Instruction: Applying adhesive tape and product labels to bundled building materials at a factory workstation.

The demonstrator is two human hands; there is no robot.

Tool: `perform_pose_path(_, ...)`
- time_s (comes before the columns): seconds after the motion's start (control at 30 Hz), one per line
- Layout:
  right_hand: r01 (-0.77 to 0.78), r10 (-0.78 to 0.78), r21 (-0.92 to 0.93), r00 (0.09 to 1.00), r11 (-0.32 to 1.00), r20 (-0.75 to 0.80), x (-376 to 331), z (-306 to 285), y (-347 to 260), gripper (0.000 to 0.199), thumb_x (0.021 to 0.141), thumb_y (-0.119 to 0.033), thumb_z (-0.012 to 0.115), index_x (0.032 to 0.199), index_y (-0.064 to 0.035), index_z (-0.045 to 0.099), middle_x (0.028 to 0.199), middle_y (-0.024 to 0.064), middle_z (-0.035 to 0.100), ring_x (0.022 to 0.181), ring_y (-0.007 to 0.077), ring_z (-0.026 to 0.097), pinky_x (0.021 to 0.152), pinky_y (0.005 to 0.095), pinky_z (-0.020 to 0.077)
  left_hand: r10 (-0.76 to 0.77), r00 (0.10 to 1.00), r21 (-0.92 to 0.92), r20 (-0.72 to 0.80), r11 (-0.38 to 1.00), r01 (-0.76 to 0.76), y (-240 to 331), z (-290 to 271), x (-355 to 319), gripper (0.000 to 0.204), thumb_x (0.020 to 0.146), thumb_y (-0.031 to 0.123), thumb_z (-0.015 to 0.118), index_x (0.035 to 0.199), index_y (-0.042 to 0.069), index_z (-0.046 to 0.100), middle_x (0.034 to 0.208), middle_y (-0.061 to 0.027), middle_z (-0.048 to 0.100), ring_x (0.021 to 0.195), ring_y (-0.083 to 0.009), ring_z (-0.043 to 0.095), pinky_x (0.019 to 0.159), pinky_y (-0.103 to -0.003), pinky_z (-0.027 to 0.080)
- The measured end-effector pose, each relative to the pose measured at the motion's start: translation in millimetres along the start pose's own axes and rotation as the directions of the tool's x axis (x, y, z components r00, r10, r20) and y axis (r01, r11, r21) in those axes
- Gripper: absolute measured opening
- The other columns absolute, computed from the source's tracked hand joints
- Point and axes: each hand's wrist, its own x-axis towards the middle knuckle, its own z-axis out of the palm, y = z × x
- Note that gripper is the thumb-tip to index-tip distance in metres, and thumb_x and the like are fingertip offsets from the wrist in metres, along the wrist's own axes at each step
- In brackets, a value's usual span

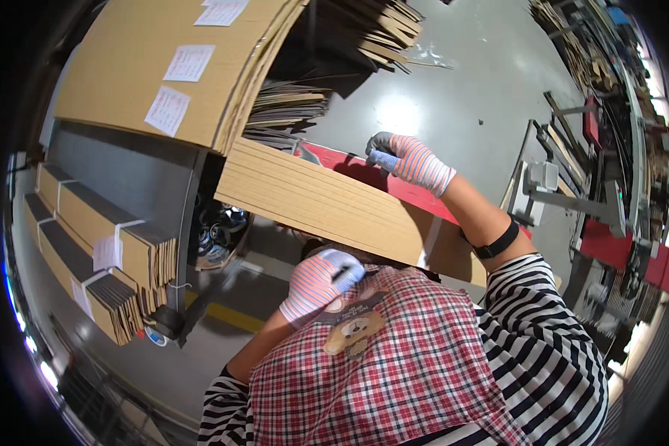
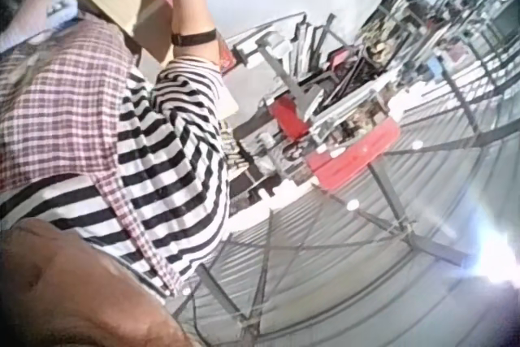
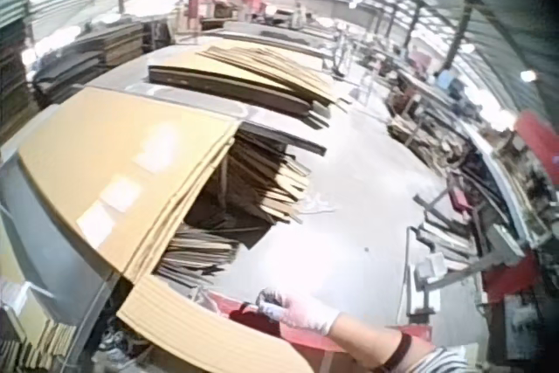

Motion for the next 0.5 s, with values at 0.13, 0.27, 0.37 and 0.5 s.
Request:
perform_pose_path(0.13,-0.084,0.074,-0.160,0.995,0.984,-0.064,-41,-20,8,0.023,0.094,-0.025,0.057,0.096,-0.0030,0.062,0.076,0.0131,0.062,0.067,0.0210,0.056,0.069,0.0336,0.0484,0.348,0.912,0.451,0.220,0.792,-0.411,37,2,48,0.051,0.080,0.042,0.072,0.121,0.014,0.062,0.122,-0.0116,0.061,0.115,-0.0266,0.058,0.099,-0.043,0.043)
perform_pose_path(0.27,-0.211,0.154,-0.267,0.964,0.940,-0.218,-77,-22,24,0.022,0.093,-0.023,0.058,0.102,-0.0034,0.063,0.085,0.0171,0.067,0.077,0.0333,0.063,0.076,0.0386,0.0507,0.081,0.864,0.788,0.497,0.375,-0.488,59,25,103,0.094,0.076,0.052,0.073,0.153,0.022,0.027,0.157,-0.0190,0.024,0.145,-0.0377,0.021,0.116,-0.058,0.008)
perform_pose_path(0.37,-0.259,0.211,-0.190,0.948,0.947,-0.240,-93,-15,56,0.022,0.092,-0.021,0.059,0.106,-0.0035,0.063,0.093,0.0176,0.068,0.085,0.0339,0.064,0.080,0.0384,0.0510,0.061,0.837,0.772,0.544,0.355,-0.527,67,26,115,0.094,0.074,0.050,0.074,0.152,0.022,0.029,0.151,-0.0182,0.035,0.140,-0.0349,0.031,0.115,-0.057,0.012)
perform_pose_path(0.5,-0.185,0.160,-0.068,0.948,0.980,-0.276,-94,-7,61,0.021,0.093,-0.017,0.057,0.108,-0.0033,0.062,0.095,0.0145,0.068,0.086,0.0242,0.064,0.081,0.0349,0.0501,0.044,0.808,0.730,0.588,0.402,-0.553,63,20,110,0.095,0.073,0.050,0.075,0.152,0.024,0.029,0.148,-0.0176,0.039,0.137,-0.0344,0.034,0.115,-0.058,0.013)
